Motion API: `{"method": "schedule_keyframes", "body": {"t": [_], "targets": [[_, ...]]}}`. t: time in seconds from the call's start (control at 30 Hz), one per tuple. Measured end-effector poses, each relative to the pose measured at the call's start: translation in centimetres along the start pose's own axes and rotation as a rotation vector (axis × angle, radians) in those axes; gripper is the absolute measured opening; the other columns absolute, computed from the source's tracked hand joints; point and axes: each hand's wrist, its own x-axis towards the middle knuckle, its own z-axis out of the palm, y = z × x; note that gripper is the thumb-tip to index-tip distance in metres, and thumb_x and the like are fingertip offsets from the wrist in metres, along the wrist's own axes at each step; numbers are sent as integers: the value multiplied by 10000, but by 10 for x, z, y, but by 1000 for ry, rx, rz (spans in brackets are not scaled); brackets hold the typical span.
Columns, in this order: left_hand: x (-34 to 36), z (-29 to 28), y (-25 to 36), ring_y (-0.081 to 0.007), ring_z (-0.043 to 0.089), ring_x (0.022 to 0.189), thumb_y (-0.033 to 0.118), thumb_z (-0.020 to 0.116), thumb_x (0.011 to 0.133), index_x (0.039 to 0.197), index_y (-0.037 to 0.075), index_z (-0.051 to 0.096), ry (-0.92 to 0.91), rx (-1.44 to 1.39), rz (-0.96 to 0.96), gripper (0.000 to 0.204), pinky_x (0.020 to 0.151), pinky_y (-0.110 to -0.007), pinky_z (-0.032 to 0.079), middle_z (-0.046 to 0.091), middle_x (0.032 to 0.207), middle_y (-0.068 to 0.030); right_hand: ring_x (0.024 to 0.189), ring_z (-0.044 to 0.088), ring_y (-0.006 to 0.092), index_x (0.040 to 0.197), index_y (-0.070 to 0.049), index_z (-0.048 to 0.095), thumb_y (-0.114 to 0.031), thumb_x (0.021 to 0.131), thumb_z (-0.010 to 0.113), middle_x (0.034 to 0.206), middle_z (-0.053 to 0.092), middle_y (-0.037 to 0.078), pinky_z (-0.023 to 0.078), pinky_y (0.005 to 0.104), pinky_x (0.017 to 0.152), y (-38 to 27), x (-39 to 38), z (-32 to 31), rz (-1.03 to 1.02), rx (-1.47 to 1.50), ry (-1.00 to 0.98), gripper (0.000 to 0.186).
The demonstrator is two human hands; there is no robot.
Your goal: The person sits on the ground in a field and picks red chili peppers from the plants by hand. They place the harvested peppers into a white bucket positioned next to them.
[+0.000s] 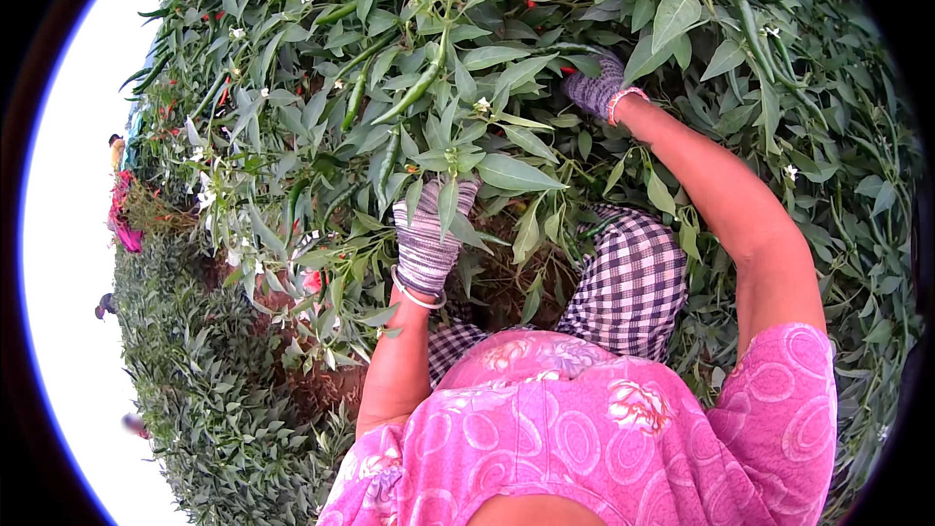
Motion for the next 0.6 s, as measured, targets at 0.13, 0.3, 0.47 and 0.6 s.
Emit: {"method": "schedule_keyframes", "body": {"t": [0.13, 0.3, 0.47, 0.6], "targets": [[-6, 2, -7, -311, 554, 599, 104, 620, 766, 896, 59, 621, 1, 10, 20, 138, 544, -400, 435, 578, 679, -105, 746, 580, 280, 999, -95, 588, -271, 781, 557, 877, 624, 110, 459, 372, 671, -54, -5, -44, 594, 496, -480, 282], [-4, 1, -6, -305, 568, 634, 125, 605, 769, 932, 68, 614, -11, -36, 60, 173, 573, -391, 451, 592, 709, -98, 882, 511, 267, 1073, -120, 549, -242, 806, 504, 1004, 562, 84, 395, 386, 768, -35, 4, -26, 322, 366, -411, 297], [-6, 5, -2, -288, 571, 635, 150, 589, 791, 866, 74, 637, -48, -34, -30, 117, 584, -386, 451, 589, 696, -96, 1018, 442, 253, 1147, -146, 509, -213, 831, 451, 1131, 500, 57, 331, 401, 866, -34, 18, -6, 123, 63, -364, 328], [-11, 9, -6, -235, 616, 834, 114, 600, 810, 993, -3, 609, -171, -32, -170, 217, 765, -310, 463, 650, 903, -134, 1126, 387, 243, 1206, -166, 478, -190, 851, 409, 1232, 450, 36, 280, 413, 944, -36, 19, 9, 7, -224, -382, 363]]}}
